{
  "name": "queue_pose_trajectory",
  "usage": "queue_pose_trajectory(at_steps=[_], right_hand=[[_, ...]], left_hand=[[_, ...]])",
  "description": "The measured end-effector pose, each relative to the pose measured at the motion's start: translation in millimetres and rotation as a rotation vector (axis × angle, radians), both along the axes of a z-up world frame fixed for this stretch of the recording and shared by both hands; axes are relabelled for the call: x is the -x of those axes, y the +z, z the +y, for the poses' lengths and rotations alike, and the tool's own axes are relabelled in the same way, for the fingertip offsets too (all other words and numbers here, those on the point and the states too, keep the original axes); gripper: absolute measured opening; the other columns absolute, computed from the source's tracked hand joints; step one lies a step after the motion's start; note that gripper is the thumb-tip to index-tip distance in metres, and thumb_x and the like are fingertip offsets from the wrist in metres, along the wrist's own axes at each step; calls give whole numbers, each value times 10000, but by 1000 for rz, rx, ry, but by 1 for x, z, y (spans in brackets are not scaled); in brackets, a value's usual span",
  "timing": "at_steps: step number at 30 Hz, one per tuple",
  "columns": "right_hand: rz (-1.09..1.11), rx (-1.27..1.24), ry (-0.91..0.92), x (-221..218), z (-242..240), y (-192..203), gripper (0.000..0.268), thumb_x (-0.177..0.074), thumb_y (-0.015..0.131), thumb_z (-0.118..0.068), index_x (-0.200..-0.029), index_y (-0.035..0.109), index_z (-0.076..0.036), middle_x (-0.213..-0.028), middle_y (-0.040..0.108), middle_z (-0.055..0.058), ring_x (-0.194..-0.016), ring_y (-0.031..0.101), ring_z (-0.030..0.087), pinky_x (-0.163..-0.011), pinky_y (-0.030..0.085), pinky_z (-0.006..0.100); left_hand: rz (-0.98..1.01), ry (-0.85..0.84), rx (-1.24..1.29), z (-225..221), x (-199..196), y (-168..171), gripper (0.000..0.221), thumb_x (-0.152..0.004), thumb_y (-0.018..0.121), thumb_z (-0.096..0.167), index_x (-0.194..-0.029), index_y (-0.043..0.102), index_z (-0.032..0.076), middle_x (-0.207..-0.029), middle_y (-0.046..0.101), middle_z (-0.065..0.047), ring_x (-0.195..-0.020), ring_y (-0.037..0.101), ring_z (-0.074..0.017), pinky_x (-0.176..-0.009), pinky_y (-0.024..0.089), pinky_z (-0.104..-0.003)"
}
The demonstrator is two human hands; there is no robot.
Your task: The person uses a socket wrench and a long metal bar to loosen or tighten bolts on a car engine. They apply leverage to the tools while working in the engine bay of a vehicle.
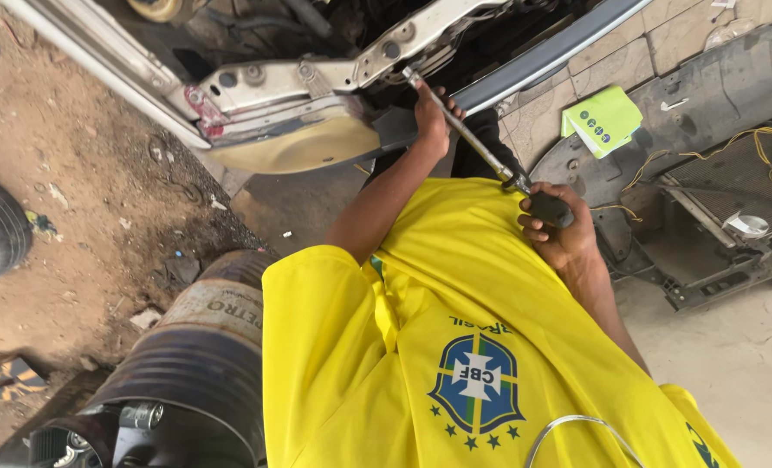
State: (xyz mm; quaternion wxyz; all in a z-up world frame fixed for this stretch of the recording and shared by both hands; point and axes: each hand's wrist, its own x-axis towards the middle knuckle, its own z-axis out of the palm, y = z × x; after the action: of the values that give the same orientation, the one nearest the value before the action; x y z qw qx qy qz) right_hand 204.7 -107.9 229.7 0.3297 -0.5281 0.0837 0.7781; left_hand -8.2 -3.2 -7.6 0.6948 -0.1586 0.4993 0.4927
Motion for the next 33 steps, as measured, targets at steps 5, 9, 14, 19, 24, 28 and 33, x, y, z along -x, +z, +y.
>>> queue_pose_trajectory(at_steps=[5,9,14,19,24,28,33], right_hand=[[39,-12,-39,11,-7,-18,266,-935,621,-287,-1069,605,-58,-927,579,130,-639,475,157,-478,348,227],[93,-44,-119,21,-13,-25,324,-911,602,-298,-1074,614,-19,-929,587,157,-639,483,163,-472,357,222],[91,-33,-150,40,-23,-25,289,-946,602,-275,-1068,612,-13,-922,582,161,-642,479,165,-492,362,221],[69,-2,-142,52,-25,-26,270,-926,596,-263,-1030,630,-16,-895,597,149,-619,480,156,-473,357,217],[39,37,-105,64,-23,-33,208,-948,606,-234,-1016,621,-39,-899,616,137,-624,488,156,-472,350,219],[-44,21,-14,74,-27,-19,180,-908,614,-225,-1005,604,-74,-855,620,138,-594,506,161,-439,352,218],[-240,-67,317,105,-48,-19,164,-856,615,-145,-1006,548,-140,-841,600,87,-576,545,204,-429,388,276]], left_hand=[[-3,24,26,-4,7,-17,493,-1056,314,533,-989,479,74,-676,463,-64,-580,502,-218,-618,518,-411],[-31,16,28,-8,15,-25,476,-1068,336,534,-981,460,83,-682,448,-43,-584,488,-195,-613,511,-384],[8,-41,31,-11,24,-31,501,-1064,339,547,-963,479,77,-664,447,-38,-558,475,-185,-576,489,-371],[17,-49,-16,-11,29,-33,489,-1057,387,534,-900,488,82,-658,484,-48,-535,489,-188,-533,476,-372],[69,-45,-6,-11,31,-26,490,-1050,405,542,-886,492,89,-670,505,-45,-533,489,-186,-495,438,-354],[35,-24,61,-10,28,-32,484,-1051,399,541,-897,501,94,-670,484,-23,-527,466,-166,-483,416,-339],[59,-23,94,-9,24,-38,496,-1055,381,548,-894,508,97,-660,461,-11,-514,428,-153,-467,379,-332]])
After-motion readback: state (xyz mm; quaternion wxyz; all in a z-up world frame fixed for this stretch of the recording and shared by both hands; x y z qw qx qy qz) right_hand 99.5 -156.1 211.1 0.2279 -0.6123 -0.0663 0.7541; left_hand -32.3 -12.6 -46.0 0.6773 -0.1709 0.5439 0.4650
